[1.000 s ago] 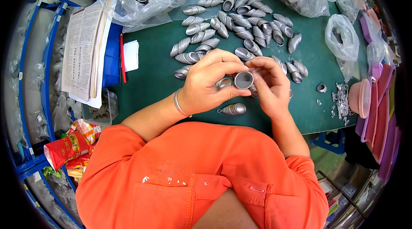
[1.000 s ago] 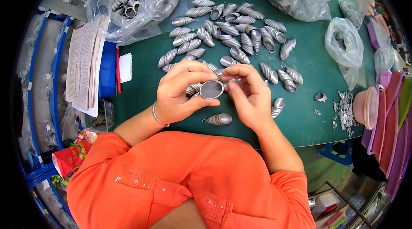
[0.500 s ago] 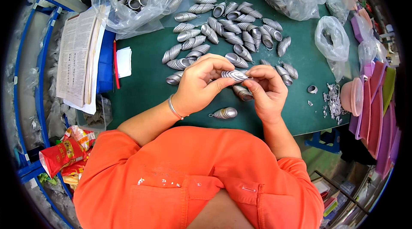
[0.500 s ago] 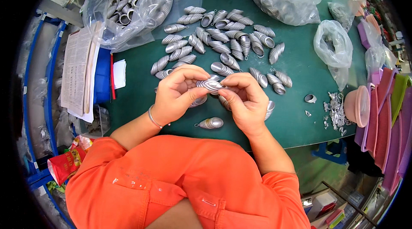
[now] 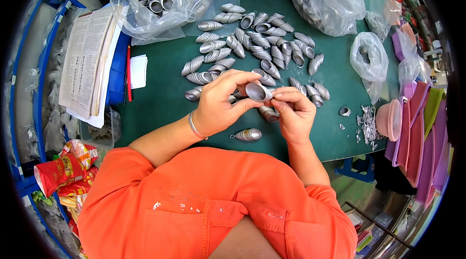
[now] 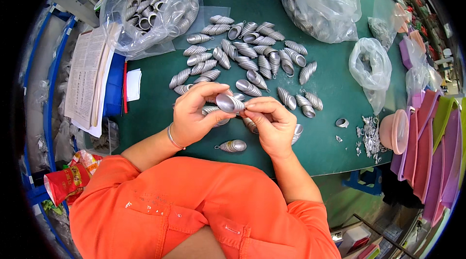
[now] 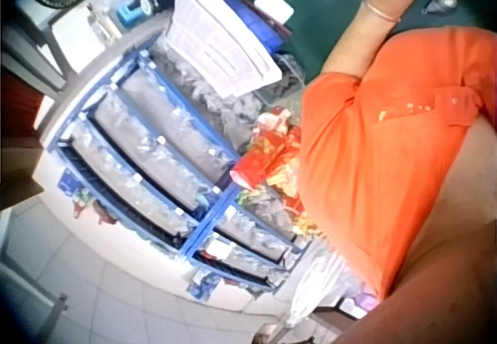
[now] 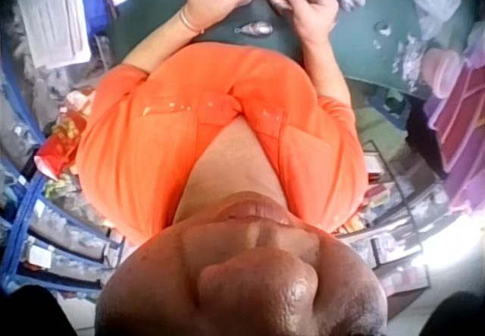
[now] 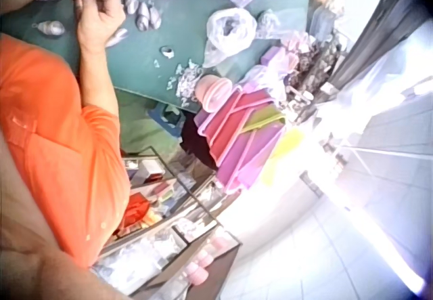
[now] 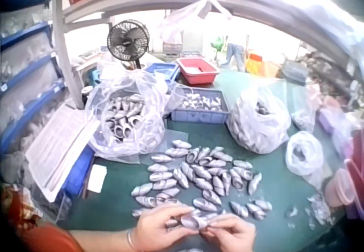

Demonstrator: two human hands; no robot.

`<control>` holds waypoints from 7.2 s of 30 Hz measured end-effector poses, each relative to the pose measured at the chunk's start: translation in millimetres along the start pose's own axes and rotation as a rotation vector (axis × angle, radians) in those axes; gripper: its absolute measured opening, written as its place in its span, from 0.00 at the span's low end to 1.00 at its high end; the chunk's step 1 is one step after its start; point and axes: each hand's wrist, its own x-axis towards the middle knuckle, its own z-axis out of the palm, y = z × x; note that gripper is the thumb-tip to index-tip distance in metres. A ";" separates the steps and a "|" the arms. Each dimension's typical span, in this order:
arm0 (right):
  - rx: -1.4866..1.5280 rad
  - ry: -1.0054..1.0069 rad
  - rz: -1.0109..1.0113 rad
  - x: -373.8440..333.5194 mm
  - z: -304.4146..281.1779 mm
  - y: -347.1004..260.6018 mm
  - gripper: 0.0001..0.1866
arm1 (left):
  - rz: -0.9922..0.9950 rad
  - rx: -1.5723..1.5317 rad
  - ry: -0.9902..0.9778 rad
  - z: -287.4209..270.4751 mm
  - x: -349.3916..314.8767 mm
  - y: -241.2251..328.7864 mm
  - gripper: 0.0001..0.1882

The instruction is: The person uses shears to trim the edges of small, silver, spiral-shaped metal parts on a green workbench. They repeatedly pick up individual parts, cut off excess material, and place the finished pieces into a plastic bag. The person also wipes the workbench surface with a cloth during the process.

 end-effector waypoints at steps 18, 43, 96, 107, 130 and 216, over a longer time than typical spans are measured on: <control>-1.464 0.314 -1.016 192.3 -65.6 -121.7 0.05 | 0.044 0.285 -0.049 -19.6 2.8 2.2 0.17; -1.363 -0.585 -0.296 8.6 -43.4 12.1 0.32 | 0.136 0.769 -0.520 -32.4 -5.4 -37.9 0.31; -0.262 0.062 0.011 30.3 33.4 38.5 0.16 | -0.475 -0.624 0.363 35.4 -2.3 -25.7 0.18; -0.767 -0.324 -0.876 97.0 25.1 -22.7 0.31 | 0.569 0.159 0.196 1.5 67.9 -8.1 0.19; -1.175 -0.391 -0.286 5.4 10.1 35.9 0.20 | -0.088 0.797 -0.485 -44.9 -39.8 -30.8 0.53; -1.466 -0.559 -0.048 122.9 -4.9 26.2 0.14 | -0.077 0.396 -0.141 -17.3 -15.1 -31.9 0.13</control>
